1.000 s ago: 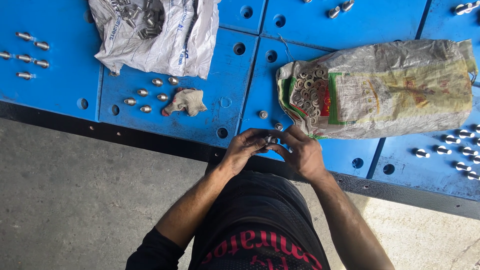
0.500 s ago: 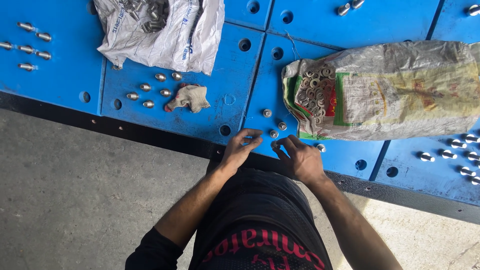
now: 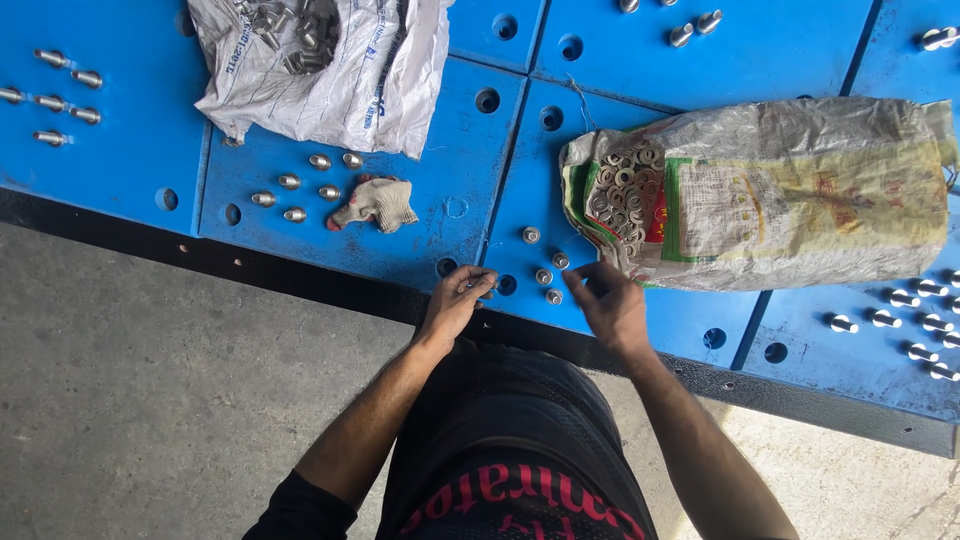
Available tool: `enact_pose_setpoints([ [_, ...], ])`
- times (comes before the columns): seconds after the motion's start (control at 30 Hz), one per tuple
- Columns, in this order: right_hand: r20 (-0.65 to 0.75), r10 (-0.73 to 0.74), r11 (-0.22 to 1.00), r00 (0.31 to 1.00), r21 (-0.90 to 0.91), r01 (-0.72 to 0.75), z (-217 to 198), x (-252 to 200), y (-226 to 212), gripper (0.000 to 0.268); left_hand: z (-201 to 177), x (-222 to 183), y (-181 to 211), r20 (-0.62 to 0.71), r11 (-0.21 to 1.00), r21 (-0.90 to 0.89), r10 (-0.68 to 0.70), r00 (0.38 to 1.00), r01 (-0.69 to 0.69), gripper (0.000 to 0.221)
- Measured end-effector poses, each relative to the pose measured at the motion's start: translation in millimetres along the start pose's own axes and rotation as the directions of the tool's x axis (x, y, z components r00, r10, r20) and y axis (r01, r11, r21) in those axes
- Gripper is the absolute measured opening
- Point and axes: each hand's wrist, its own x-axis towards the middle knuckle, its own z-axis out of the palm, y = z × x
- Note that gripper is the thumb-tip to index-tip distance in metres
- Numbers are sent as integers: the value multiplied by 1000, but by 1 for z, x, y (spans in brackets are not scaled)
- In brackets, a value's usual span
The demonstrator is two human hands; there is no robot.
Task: Sorting metal valves, couplers, and washers on a blue industrial modular surface.
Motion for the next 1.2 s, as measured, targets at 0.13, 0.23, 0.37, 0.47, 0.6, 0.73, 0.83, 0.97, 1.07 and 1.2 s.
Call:
enact_pose_setpoints([
  [0.13,-100,-60,770,993,628,110,-17,69,49,31,11,1,1,37,1000,3,30,999,-30,27],
  [0.23,-74,48,498,996,866,40,-39,96,37,29,20,1,11,59,1000,18,11,998,-12,28],
  [0.37,-73,101,176,992,983,54,-49,119,34,25,21,2,17,68,1000,15,27,997,-28,30],
  [0.47,-70,194,166,978,985,38,-49,122,38,28,17,2,21,66,999,33,40,997,-42,30],
  [0.6,-224,193,468,955,877,111,-47,101,31,32,1,10,24,20,1000,15,13,1000,-13,28],
  [0.73,-543,-130,928,829,227,295,-47,98,39,36,0,29,29,-23,996,10,85,996,-85,26],
  [0.83,-628,-553,817,547,-538,208,-58,94,35,49,29,52,55,-49,879,303,399,916,-367,23],
  [0.97,-625,-604,698,494,-715,-52,-78,97,53,61,83,105,108,-33,575,647,677,736,-500,52],
  [1.07,-634,-373,793,677,-597,-123,-102,110,85,48,129,188,82,-78,546,723,673,736,-423,71],
  [1.2,-601,-275,922,751,-387,27,-116,103,78,39,153,200,100,45,763,527,414,909,-374,63],
])
